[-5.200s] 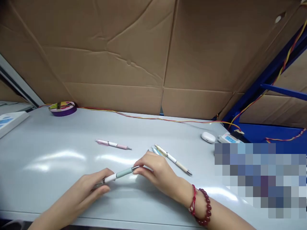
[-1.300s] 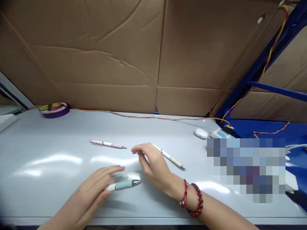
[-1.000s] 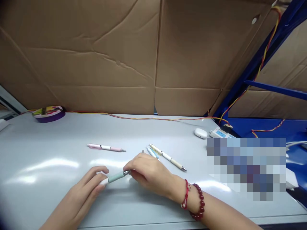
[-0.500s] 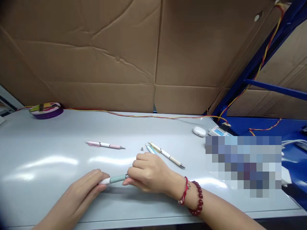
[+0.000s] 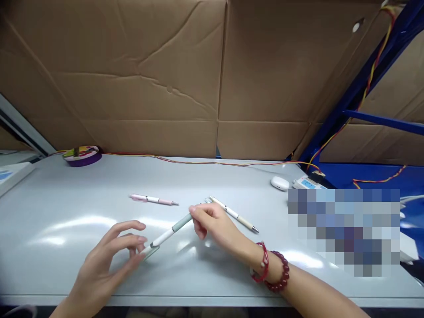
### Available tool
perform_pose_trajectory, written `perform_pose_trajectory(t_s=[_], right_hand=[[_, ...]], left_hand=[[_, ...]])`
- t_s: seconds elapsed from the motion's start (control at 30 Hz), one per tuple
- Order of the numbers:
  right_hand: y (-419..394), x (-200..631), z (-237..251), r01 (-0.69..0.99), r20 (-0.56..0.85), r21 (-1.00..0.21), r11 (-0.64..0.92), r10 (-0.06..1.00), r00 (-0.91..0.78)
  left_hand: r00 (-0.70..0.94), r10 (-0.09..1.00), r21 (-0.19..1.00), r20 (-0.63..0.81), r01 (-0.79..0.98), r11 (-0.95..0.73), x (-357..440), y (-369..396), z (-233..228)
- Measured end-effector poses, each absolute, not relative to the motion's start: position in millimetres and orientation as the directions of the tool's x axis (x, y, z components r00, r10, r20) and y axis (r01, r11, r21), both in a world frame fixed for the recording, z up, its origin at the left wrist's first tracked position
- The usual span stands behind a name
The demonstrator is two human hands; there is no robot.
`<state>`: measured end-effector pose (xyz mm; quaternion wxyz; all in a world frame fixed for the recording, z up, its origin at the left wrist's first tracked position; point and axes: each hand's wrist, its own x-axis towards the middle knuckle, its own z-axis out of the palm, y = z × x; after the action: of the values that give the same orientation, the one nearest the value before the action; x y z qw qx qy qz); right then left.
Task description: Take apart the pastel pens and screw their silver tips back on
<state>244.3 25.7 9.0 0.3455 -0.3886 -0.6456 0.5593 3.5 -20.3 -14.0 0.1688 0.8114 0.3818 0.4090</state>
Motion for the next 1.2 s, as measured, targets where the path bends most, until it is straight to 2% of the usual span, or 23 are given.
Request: perform_pose_trajectory(t_s=[0.13,0.27,0.37,0.5,0.6,0.73,0.93,1.07,1.2], right_hand=[[25.5,238.0,-5.2,-0.007,-0.092,-0.994,-0.11,0.862,-0.498],[16.8,231.8,-7.6,-0.038,-0.079,-0.992,-0.123,0.815,-0.574],[13.7,232.6,-1.3,-0.062,-0.057,-0.99,-0.123,0.776,-0.628],[11.8,234.6,5.2,-0.097,0.007,-0.992,-0.079,0.74,-0.673],[9.8,235.2,6.7,-0.084,0.038,-0.996,-0.026,0.735,-0.677],[8.8,235.8,6.5,-0.052,0.053,-0.998,0.025,0.741,-0.669],[6.0,236.1,11.4,0.072,0.034,-0.991,0.112,0.734,-0.678],[3.4,235.4,19.5,0.165,0.077,-0.951,0.26,0.721,-0.689],[3.2,234.5,22.0,0.175,0.08,-0.944,0.281,0.707,-0.703]], left_hand=[[0.397,0.729,0.712,0.557,0.222,-0.666,-0.4,-27.1,-11.6],[0.339,0.827,0.871,0.449,0.042,-0.49,-2.8,-30.3,-10.2],[0.394,0.863,0.937,0.314,0.017,-0.349,-5.0,-29.7,-8.3],[0.552,0.81,0.961,0.201,0.049,-0.272,-9.8,-28.7,-2.6],[0.571,0.811,0.977,0.131,0.065,-0.204,-12.3,-29.1,0.7],[0.522,0.828,0.959,0.203,0.066,-0.277,-10.3,-28.9,-0.5],[0.614,0.769,0.831,0.177,0.325,-0.451,-7.2,-29.0,-10.0],[0.604,0.728,0.847,0.325,0.157,-0.509,-10.7,-31.3,-20.2],[0.548,0.719,0.855,0.427,0.013,-0.518,-12.7,-30.2,-27.5]])
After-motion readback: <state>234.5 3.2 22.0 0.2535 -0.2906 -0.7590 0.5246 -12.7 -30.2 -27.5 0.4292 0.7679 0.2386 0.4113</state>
